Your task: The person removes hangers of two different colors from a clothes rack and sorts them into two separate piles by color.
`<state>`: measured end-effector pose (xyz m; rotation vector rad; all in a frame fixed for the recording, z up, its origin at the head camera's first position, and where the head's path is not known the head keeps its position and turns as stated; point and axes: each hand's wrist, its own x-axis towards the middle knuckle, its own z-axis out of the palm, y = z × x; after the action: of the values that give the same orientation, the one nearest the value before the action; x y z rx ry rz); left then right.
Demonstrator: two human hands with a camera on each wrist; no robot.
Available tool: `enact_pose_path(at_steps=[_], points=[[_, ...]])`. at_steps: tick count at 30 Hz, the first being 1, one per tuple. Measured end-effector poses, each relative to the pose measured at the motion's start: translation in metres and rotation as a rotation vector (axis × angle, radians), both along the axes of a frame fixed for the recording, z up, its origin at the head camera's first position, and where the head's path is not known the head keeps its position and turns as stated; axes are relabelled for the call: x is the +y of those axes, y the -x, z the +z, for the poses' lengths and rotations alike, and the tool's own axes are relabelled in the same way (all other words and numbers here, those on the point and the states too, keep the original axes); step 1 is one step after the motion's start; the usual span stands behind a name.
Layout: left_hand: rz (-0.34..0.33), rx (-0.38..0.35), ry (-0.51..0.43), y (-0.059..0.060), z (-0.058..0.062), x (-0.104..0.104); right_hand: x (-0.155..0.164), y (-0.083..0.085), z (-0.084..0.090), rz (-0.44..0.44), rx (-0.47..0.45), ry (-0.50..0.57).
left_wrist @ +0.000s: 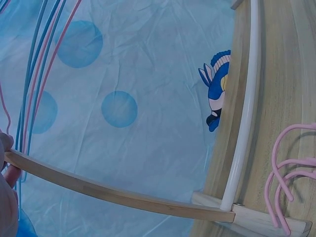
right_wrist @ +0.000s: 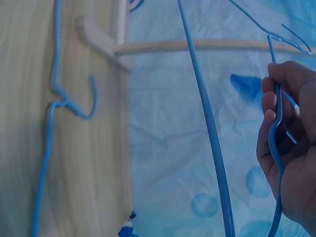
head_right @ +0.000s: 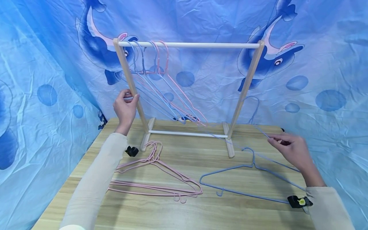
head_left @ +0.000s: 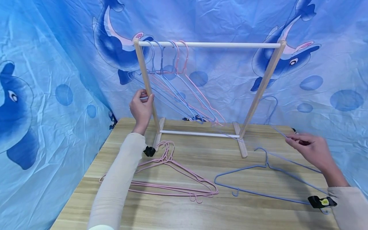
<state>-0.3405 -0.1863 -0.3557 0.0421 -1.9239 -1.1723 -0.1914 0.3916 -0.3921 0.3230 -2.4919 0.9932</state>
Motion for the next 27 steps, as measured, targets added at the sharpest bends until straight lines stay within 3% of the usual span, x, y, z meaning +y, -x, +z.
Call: enact_pose_path(at_steps=[9,19,27], points=[[-0.009,0.002,0.0,-0.001,-0.001,-0.001,0.023,-0.013,-0.016,0.079,-0.054,-0.04],[-0.005,0.005,0.001,0.0,-0.001,-0.001,0.047,-0.025,-0.033,0.119,-0.243,-0.123],[-0.008,0.003,-0.001,0.001,-0.001,-0.001,0.06,-0.035,-0.044,0.193,-0.377,-0.097]])
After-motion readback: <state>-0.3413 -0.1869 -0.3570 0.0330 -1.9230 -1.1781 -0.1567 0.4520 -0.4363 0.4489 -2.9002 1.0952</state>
